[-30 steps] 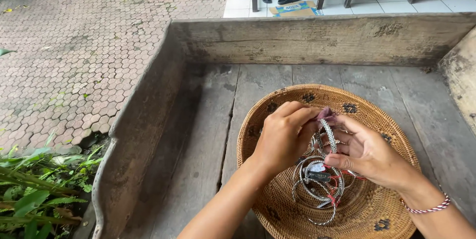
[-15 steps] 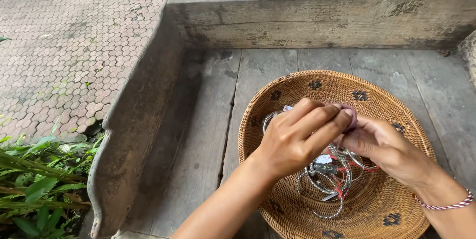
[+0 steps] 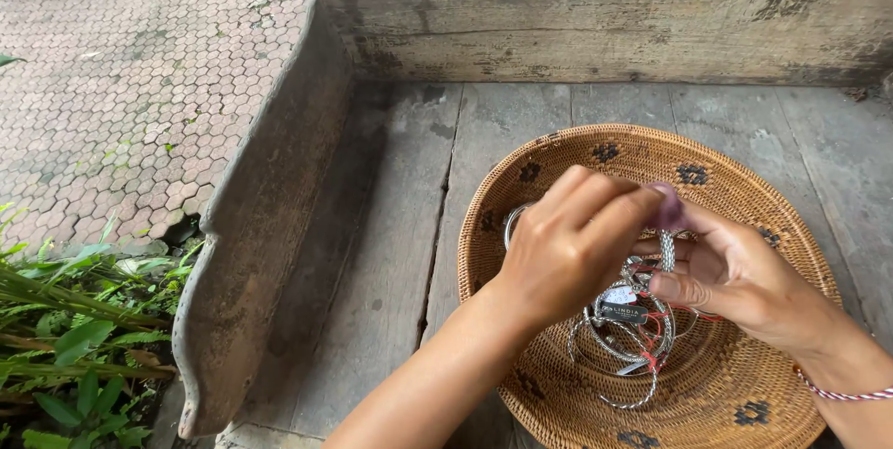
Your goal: Polishing silver bracelets with a cloth in a woven basket
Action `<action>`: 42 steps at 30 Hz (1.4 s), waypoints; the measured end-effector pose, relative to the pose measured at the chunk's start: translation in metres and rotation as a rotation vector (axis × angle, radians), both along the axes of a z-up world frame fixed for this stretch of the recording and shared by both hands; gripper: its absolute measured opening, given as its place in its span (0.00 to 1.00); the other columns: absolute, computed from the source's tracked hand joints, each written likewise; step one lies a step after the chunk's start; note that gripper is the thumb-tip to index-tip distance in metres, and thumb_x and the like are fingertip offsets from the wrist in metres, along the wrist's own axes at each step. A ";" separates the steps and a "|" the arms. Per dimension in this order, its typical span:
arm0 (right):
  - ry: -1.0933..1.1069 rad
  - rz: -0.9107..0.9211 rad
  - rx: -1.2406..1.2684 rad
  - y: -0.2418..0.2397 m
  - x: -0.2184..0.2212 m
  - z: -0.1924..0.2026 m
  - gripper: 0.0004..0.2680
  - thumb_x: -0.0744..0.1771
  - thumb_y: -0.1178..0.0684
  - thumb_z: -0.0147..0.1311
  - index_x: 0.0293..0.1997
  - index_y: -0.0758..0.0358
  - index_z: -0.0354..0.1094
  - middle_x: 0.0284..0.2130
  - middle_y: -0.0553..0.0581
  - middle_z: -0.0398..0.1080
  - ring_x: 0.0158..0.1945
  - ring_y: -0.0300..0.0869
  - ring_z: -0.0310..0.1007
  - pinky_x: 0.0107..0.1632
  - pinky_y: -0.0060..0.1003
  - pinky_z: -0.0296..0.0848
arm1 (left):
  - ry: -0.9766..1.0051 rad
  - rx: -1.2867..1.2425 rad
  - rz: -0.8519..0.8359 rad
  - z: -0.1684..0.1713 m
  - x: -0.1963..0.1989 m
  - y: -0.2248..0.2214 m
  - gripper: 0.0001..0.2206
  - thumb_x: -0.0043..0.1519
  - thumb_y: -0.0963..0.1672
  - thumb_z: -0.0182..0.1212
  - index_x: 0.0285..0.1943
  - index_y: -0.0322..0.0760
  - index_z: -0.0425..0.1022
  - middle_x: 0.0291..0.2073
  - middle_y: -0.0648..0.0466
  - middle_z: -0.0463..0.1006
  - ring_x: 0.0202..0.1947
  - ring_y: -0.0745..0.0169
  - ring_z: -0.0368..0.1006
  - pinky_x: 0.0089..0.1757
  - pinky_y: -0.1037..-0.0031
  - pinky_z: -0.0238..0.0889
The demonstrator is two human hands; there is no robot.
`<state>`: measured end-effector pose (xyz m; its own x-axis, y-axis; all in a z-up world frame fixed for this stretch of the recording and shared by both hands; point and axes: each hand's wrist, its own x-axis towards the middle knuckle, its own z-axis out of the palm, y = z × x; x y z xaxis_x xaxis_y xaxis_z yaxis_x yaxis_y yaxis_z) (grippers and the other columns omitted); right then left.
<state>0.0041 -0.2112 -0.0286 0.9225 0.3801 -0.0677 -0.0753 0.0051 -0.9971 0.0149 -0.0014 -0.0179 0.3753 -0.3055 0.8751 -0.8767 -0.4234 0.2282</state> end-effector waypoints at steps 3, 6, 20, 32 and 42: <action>0.049 -0.082 -0.024 -0.002 0.001 -0.004 0.27 0.58 0.66 0.60 0.65 0.70 0.61 0.53 0.60 0.71 0.59 0.44 0.71 0.59 0.41 0.72 | -0.154 0.052 -0.059 0.001 -0.001 0.000 0.08 0.76 0.38 0.48 0.58 0.28 0.73 0.48 0.43 0.77 0.40 0.48 0.74 0.42 0.65 0.71; -0.029 -0.026 -0.072 -0.009 0.004 -0.013 0.25 0.58 0.63 0.63 0.63 0.71 0.64 0.48 0.60 0.73 0.54 0.45 0.75 0.56 0.37 0.74 | -0.027 0.027 0.041 -0.004 0.001 -0.001 0.05 0.72 0.39 0.59 0.54 0.34 0.77 0.44 0.51 0.78 0.39 0.52 0.72 0.34 0.67 0.67; 0.096 -0.096 -0.142 -0.003 0.000 -0.008 0.23 0.59 0.62 0.60 0.62 0.71 0.66 0.48 0.64 0.76 0.51 0.48 0.78 0.54 0.41 0.76 | 0.020 0.080 0.034 -0.013 0.003 -0.003 0.07 0.70 0.39 0.59 0.54 0.32 0.75 0.42 0.49 0.75 0.39 0.50 0.69 0.32 0.65 0.66; 0.123 -0.099 -0.114 0.000 0.003 -0.005 0.18 0.62 0.61 0.57 0.58 0.73 0.69 0.47 0.64 0.77 0.52 0.48 0.77 0.57 0.44 0.77 | -0.026 0.035 -0.015 -0.009 -0.001 -0.004 0.06 0.72 0.39 0.57 0.55 0.30 0.75 0.44 0.47 0.77 0.39 0.48 0.70 0.37 0.65 0.67; 0.165 -0.096 -0.255 0.007 0.002 0.010 0.30 0.58 0.57 0.59 0.70 0.65 0.61 0.60 0.56 0.76 0.55 0.46 0.81 0.61 0.40 0.76 | 0.419 0.093 0.113 -0.021 0.011 -0.009 0.04 0.63 0.43 0.59 0.40 0.36 0.72 0.29 0.49 0.70 0.33 0.42 0.69 0.31 0.51 0.61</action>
